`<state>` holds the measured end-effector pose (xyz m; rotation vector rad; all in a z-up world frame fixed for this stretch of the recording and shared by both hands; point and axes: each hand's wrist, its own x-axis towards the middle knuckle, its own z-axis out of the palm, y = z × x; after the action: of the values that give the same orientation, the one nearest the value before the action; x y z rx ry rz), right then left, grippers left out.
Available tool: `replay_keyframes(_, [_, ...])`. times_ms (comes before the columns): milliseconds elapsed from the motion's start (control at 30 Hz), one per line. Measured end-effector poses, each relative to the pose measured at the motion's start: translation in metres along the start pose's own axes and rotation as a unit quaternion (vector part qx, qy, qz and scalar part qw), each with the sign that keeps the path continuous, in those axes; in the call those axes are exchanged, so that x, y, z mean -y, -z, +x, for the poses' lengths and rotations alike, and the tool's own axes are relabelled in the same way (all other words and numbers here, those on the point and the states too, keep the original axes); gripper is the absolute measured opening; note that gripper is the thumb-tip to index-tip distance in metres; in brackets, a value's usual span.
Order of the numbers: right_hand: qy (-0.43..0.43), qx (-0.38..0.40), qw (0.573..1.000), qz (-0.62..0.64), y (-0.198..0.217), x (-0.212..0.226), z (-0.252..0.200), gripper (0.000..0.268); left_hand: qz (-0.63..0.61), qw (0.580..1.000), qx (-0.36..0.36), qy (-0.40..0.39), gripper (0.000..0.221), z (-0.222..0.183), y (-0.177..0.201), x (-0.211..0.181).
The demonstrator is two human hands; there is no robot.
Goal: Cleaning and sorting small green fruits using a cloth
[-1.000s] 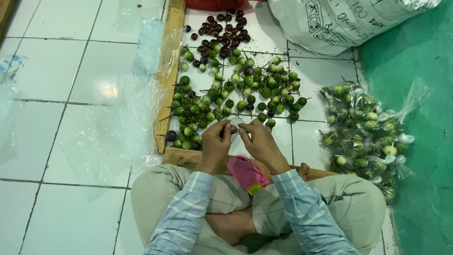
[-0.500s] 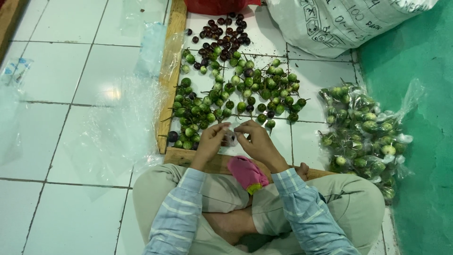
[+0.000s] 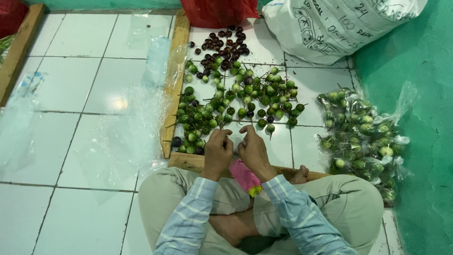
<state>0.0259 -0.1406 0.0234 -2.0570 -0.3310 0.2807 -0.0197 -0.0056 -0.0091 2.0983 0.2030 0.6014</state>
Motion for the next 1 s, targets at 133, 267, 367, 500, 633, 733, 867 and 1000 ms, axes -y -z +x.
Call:
replay_keyframes(133, [-0.038, 0.039, 0.998, -0.014, -0.005, -0.025, 0.007, 0.020, -0.006, 0.999, 0.000, -0.037, 0.017, -0.003, 0.010, -0.017])
replay_keyframes(267, [-0.033, 0.064, 0.994, 0.082, -0.013, -0.042, 0.018, 0.010, -0.041, 0.998, -0.014, -0.041, 0.016, -0.009, 0.016, -0.024])
replay_keyframes(367, [-0.051, 0.060, 0.989, 0.129, -0.020, -0.048, 0.016, 0.007, -0.029, 0.997, -0.047, -0.054, 0.017, -0.014, 0.019, -0.029])
replay_keyframes(500, [-0.030, 0.053, 0.990, 0.126, -0.015, -0.032, 0.005, 0.009, -0.025, 0.998, -0.044, -0.028, 0.018, -0.021, 0.013, -0.024])
replay_keyframes(633, [0.000, 0.006, 0.999, 0.054, -0.016, -0.033, -0.001, 0.010, -0.066, 0.997, 0.006, 0.041, 0.021, -0.030, 0.009, -0.019])
replay_keyframes(733, [0.009, -0.007, 1.000, -0.003, -0.011, -0.022, -0.010, 0.013, -0.070, 0.994, -0.009, 0.078, 0.021, -0.036, 0.007, -0.014])
replay_keyframes(867, [0.007, 0.042, 0.998, -0.052, -0.012, -0.021, -0.019, 0.017, -0.064, 0.995, -0.064, 0.049, 0.019, -0.038, 0.013, -0.025])
replay_keyframes(1000, [0.006, 0.041, 0.998, -0.046, -0.006, -0.011, -0.025, 0.019, -0.057, 0.997, -0.033, 0.038, 0.019, -0.046, 0.016, -0.033])
